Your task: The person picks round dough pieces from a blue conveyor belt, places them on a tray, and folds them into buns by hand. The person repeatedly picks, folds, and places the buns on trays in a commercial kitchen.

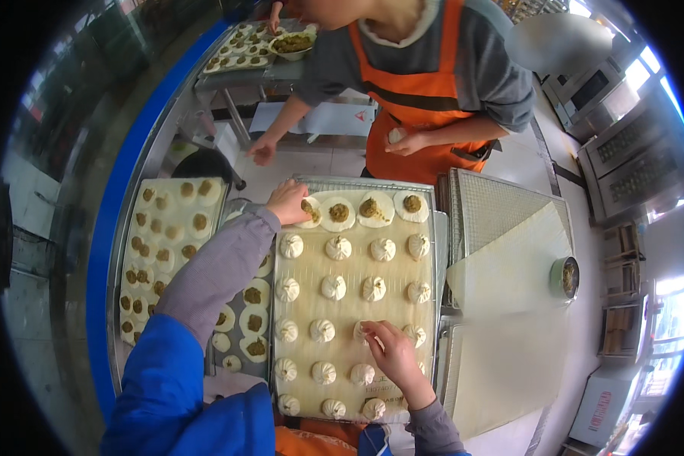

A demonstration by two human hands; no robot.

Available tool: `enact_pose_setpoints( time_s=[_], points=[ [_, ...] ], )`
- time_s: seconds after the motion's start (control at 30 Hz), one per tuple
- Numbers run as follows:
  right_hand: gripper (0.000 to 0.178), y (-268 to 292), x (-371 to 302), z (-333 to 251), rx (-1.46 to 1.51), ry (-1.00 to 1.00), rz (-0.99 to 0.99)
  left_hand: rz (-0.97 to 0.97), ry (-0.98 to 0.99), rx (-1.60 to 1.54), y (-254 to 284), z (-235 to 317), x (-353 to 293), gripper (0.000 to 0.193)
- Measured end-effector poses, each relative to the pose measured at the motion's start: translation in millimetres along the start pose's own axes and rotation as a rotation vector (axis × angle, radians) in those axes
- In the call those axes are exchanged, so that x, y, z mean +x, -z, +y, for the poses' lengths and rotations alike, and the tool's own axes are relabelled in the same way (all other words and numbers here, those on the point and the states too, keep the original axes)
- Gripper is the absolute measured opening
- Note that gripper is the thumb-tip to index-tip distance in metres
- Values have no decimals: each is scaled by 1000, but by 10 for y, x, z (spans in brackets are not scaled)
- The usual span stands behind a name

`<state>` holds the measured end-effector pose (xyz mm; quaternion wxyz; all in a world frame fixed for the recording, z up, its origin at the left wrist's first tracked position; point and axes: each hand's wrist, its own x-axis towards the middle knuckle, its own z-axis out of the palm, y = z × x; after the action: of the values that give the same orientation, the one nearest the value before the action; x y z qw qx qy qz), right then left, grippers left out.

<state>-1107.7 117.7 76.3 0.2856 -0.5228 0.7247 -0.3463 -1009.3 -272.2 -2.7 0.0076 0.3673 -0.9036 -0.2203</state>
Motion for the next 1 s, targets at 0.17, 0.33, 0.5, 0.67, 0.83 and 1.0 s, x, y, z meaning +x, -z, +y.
enact_pose_setpoints(
  time_s=[0.17, 0.33, 0.5, 0.67, 0.83, 1.0],
  points=[
    [24, -98, 19, -84, -7, 1, -26, 176, -97, -106, -71, -102, -272, 47],
    [25, -228, 648, -48, 0, 92, -45, 211, -86, -103, -140, -113, -324, 50],
    [27, -523, 2107, 129, -306, 327, 115, 178, 118, -242, -135, -43, -301, 52],
    [29, -885, 2844, 165, -905, 189, -108, 189, 44, -182, -115, -31, -341, 44],
    [24, -910, 2933, 213, -739, 209, -78, 296, -125, -228, -217, -83, -522, 57],
    [19, -866, 2996, 149, -322, 128, -96, 63, -3, -443, -5, -208, -496, 53]
  ],
)
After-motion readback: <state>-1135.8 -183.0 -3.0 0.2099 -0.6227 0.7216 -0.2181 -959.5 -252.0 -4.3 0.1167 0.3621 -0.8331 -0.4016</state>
